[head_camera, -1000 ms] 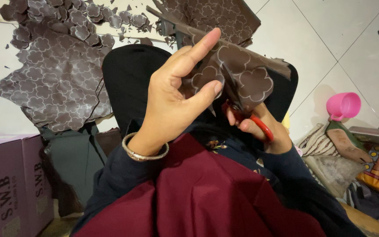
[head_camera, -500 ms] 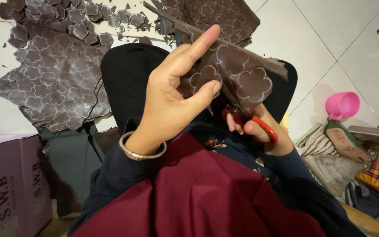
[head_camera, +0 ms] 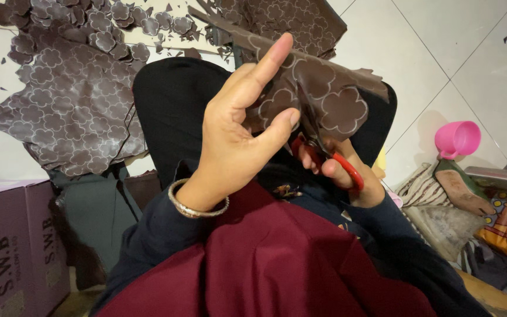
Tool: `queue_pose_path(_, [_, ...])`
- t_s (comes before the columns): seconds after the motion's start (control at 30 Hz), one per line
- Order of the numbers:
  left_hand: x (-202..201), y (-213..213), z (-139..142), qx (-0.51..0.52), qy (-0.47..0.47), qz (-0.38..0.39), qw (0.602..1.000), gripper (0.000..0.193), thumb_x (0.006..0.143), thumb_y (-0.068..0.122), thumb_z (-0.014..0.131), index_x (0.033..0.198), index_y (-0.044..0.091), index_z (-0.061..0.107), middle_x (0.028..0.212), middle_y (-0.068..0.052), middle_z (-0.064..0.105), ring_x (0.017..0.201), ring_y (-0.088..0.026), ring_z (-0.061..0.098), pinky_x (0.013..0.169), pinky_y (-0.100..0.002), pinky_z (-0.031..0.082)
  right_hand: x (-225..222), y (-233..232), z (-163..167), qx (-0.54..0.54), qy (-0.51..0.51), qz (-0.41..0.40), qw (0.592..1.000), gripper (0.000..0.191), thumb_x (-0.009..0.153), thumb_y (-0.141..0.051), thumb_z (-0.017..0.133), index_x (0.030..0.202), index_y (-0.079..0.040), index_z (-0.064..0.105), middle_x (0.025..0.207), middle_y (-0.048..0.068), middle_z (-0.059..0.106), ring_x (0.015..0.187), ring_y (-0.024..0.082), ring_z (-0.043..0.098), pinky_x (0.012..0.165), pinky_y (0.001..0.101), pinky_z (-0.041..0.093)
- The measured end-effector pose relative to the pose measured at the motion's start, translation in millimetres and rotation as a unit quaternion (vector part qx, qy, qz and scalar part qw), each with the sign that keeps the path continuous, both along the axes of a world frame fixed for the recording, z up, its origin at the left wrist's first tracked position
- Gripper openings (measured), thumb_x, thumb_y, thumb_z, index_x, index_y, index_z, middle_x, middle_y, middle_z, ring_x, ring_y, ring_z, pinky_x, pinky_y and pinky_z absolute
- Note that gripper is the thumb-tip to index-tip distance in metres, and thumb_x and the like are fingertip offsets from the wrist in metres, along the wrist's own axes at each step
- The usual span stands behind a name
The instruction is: The person sits cross-legged and uses red-handled scissors to cut cloud-shaped pieces from a brown patterned fabric. They hold the fabric with the left hand and cut along the outlines with the right hand, repeatedly trimming and separating shapes.
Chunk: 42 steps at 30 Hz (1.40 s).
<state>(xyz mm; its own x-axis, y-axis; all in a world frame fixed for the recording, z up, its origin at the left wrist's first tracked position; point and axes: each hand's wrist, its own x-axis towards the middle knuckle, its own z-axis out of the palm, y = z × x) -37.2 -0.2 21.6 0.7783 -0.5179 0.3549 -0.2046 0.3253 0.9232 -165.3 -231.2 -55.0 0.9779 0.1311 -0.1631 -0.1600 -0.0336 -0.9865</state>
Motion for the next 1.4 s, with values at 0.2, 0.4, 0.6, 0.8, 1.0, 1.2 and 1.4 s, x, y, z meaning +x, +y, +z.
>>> queue_pose_path(0.2, [0.3,3.7,-6.1,0.01,-0.033,0.002,0.999,0.062,0.103,-0.003,0.075,0.157,0.008,0.045,0.108,0.001,0.056,0.092,-0.005,0.053,0.09,-0.016,0.047,3.1,6.3,14.2,-0.007,-0.01,0.006,1.0,0.091,0.077,-0.089,0.063,0.108,-0.003,0.055,0.08,-0.002,0.053,0.071,0.009,0.047,0.065,0.024,0.038])
queue_pose_path(0.4, [2.8,8.5,-8.3,0.023,-0.034,-0.015,0.999,0.063,0.102,-0.003,0.076,0.156,0.008,0.046,0.104,0.002,0.055,0.088,-0.004,0.051,0.085,-0.016,0.045,9.9,0.4,10.1,-0.015,-0.032,0.038,0.999,0.1,0.076,-0.089,0.06,0.125,-0.002,0.05,0.072,-0.002,0.05,0.062,0.009,0.045,0.055,0.0237,0.035])
queue_pose_path(0.6, [5.8,9.0,-2.6,0.009,-0.012,-0.04,0.999,0.062,0.103,-0.006,0.074,0.156,0.007,0.046,0.108,0.002,0.058,0.091,-0.004,0.052,0.09,-0.016,0.048,7.0,-7.5,1.1,-0.043,-0.043,0.055,0.997,0.081,0.08,-0.089,0.057,0.089,-0.008,0.06,0.071,-0.002,0.051,0.063,0.009,0.048,0.056,0.0244,0.035])
queue_pose_path(0.8, [9.8,11.3,8.6,0.024,0.012,-0.056,0.998,0.065,0.096,-0.007,0.072,0.154,0.006,0.046,0.109,0.002,0.056,0.095,-0.005,0.054,0.09,-0.017,0.046,3.6,-10.2,2.4,-0.059,-0.044,0.048,0.996,0.081,0.079,-0.091,0.055,0.084,-0.01,0.059,0.068,-0.003,0.051,0.059,0.009,0.049,0.053,0.0238,0.035])
queue_pose_path(1.0, [11.3,9.1,12.6,0.024,0.023,-0.064,0.997,0.066,0.095,-0.007,0.071,0.155,0.006,0.046,0.108,0.001,0.057,0.098,-0.005,0.055,0.092,-0.018,0.046,-2.3,-5.5,-0.9,-0.028,-0.012,0.023,0.999,0.084,0.076,-0.089,0.062,0.097,-0.008,0.059,0.07,-0.002,0.053,0.062,0.008,0.048,0.055,0.0233,0.035])
queue_pose_path(1.2, [9.6,10.4,9.8,0.022,-0.011,-0.059,0.998,0.064,0.1,-0.006,0.074,0.155,0.007,0.045,0.109,0.001,0.058,0.093,-0.004,0.053,0.09,-0.016,0.047,-8.1,2.7,0.2,-0.019,0.006,-0.006,1.0,0.116,0.071,-0.089,0.068,0.143,-0.002,0.041,0.079,-0.001,0.058,0.063,0.005,0.05,0.054,0.0209,0.038])
queue_pose_path(1.4, [11.6,12.2,13.4,0.024,0.008,-0.07,0.997,0.068,0.095,-0.005,0.072,0.157,0.007,0.045,0.107,0.001,0.057,0.095,-0.005,0.054,0.089,-0.017,0.047,-6.5,7.2,1.4,-0.015,-0.005,-0.005,1.0,0.111,0.072,-0.089,0.067,0.138,-0.002,0.046,0.073,-0.002,0.053,0.062,0.006,0.047,0.054,0.021,0.037])
